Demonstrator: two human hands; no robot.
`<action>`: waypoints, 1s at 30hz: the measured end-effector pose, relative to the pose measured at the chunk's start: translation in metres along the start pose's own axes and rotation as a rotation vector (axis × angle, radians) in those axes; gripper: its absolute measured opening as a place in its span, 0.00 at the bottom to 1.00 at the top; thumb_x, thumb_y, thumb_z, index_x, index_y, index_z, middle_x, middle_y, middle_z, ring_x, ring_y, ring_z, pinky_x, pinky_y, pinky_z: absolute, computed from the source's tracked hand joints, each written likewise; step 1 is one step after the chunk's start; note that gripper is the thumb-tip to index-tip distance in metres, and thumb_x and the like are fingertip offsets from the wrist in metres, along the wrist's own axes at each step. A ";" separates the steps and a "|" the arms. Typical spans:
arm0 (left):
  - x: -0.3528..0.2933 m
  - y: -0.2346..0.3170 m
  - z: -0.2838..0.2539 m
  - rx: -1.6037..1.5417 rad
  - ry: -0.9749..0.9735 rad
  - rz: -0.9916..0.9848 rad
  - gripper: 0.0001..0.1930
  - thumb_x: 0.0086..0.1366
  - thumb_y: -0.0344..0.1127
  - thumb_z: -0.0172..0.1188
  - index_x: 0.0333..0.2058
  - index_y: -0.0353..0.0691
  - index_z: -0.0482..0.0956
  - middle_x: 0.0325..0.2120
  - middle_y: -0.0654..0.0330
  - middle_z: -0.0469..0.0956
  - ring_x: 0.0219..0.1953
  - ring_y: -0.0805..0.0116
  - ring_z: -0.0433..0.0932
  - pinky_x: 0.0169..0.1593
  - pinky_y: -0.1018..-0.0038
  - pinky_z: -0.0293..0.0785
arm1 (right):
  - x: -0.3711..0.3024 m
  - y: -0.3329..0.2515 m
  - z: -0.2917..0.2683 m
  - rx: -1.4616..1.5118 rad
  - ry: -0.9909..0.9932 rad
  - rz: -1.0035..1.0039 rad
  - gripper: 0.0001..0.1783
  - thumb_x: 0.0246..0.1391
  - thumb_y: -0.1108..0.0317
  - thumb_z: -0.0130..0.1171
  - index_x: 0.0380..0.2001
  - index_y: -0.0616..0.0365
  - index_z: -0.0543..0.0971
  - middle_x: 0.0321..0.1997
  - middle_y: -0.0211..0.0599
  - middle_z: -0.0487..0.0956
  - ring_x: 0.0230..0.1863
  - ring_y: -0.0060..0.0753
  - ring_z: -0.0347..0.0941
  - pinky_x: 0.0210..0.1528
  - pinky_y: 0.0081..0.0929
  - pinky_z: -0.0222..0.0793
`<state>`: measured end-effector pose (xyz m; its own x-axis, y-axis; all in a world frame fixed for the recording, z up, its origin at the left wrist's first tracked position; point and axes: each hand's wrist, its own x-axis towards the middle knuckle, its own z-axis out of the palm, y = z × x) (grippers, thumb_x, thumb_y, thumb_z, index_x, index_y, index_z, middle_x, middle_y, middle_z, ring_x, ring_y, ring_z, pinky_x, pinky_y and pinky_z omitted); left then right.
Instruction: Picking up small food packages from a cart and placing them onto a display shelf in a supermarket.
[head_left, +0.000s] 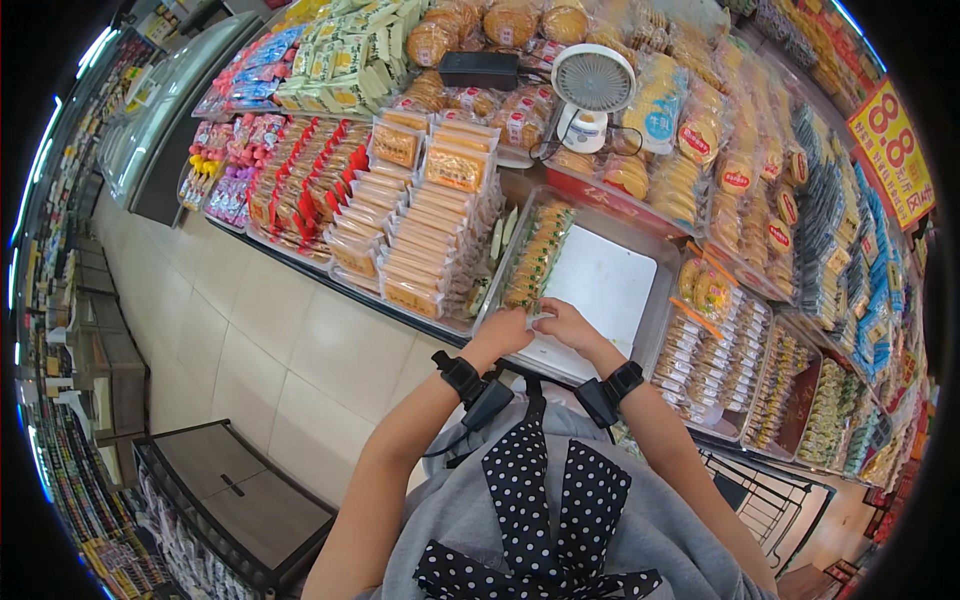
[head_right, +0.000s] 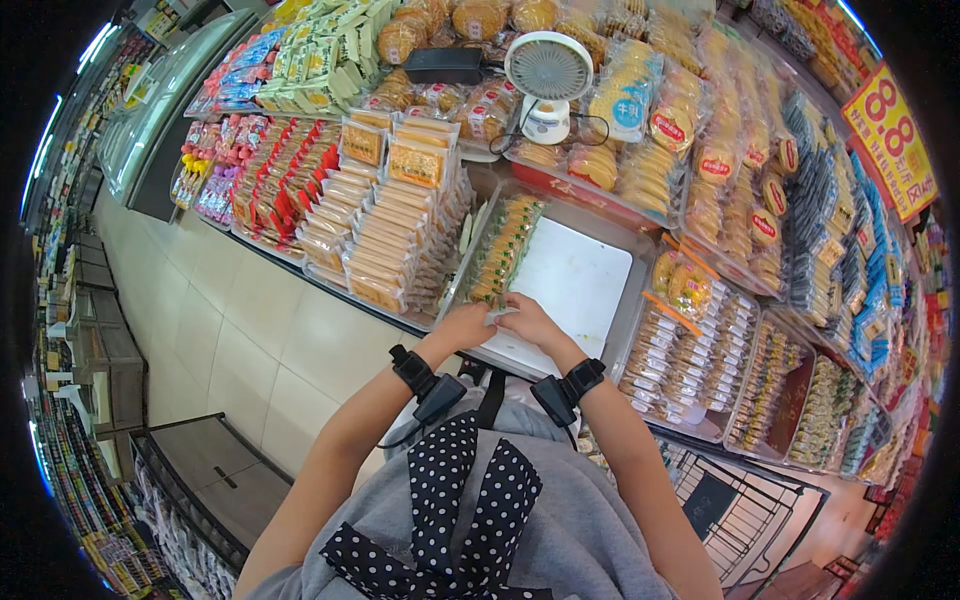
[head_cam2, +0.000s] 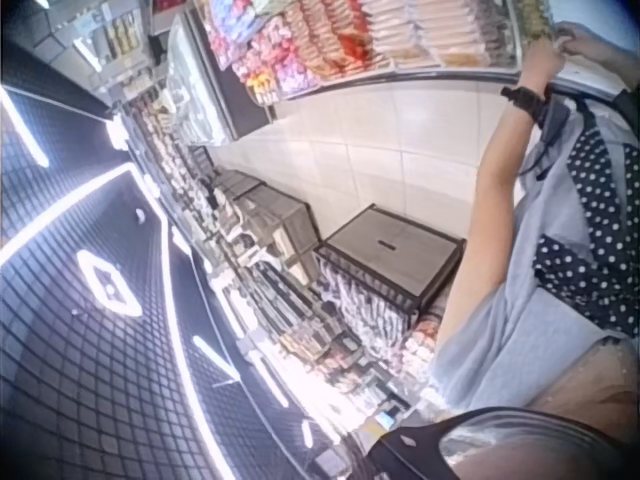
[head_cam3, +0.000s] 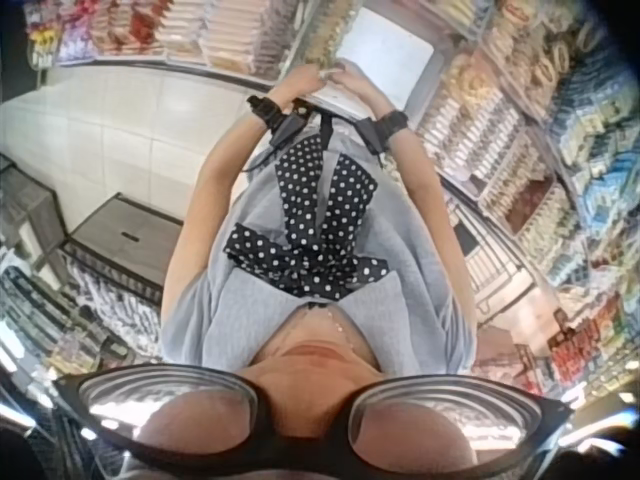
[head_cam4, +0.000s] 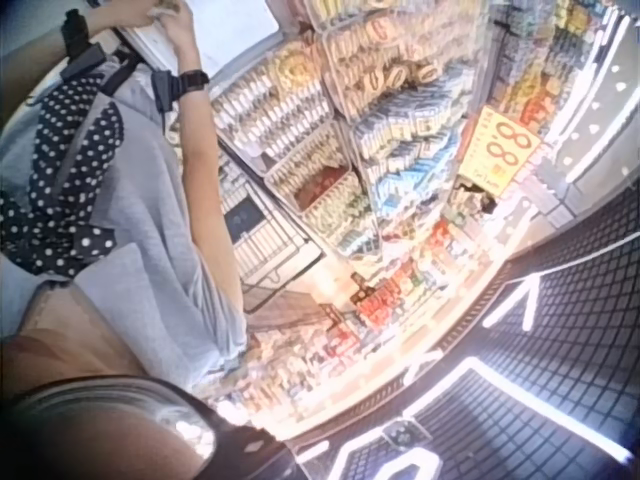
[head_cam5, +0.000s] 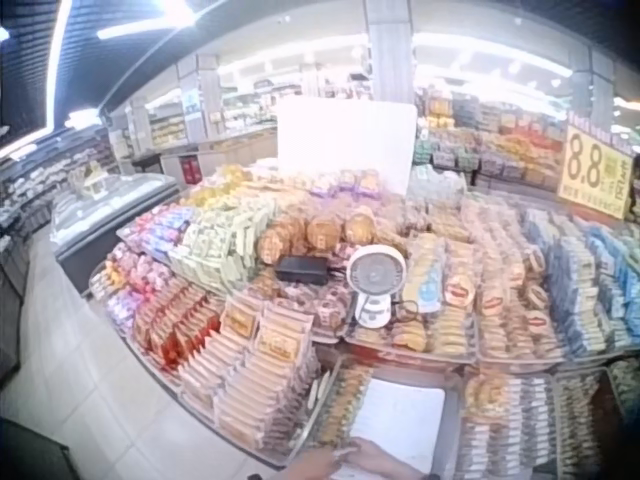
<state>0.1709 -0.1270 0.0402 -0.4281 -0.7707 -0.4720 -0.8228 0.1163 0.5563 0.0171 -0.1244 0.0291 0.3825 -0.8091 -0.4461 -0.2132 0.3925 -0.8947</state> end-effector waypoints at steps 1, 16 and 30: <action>0.000 -0.003 0.006 0.004 -0.004 0.006 0.21 0.46 0.41 0.52 0.34 0.30 0.66 0.31 0.43 0.70 0.37 0.49 0.69 0.40 0.64 0.64 | 0.000 -0.001 0.001 -0.004 0.000 -0.007 0.26 0.38 0.72 0.53 0.45 0.66 0.63 0.45 0.46 0.66 0.40 0.29 0.65 0.36 0.20 0.63; -0.020 0.004 -0.004 0.062 0.009 0.085 0.20 0.48 0.42 0.50 0.37 0.34 0.68 0.33 0.47 0.71 0.37 0.52 0.69 0.41 0.65 0.64 | -0.061 -0.008 -0.006 0.192 0.390 0.068 0.22 0.39 0.70 0.50 0.42 0.63 0.65 0.43 0.42 0.66 0.32 0.27 0.69 0.32 0.21 0.65; -0.026 0.126 0.024 -0.242 -0.550 0.585 0.09 0.51 0.33 0.51 0.30 0.34 0.71 0.22 0.59 0.74 0.26 0.73 0.72 0.32 0.79 0.67 | -0.217 0.032 0.000 0.521 1.146 -0.086 0.13 0.44 0.74 0.46 0.36 0.63 0.68 0.31 0.34 0.71 0.28 0.22 0.68 0.30 0.16 0.64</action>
<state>0.0689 -0.0769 0.1062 -0.9337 -0.2055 -0.2933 -0.3357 0.2166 0.9167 -0.0732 0.0638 0.0972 -0.6755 -0.6521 -0.3442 0.2520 0.2345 -0.9389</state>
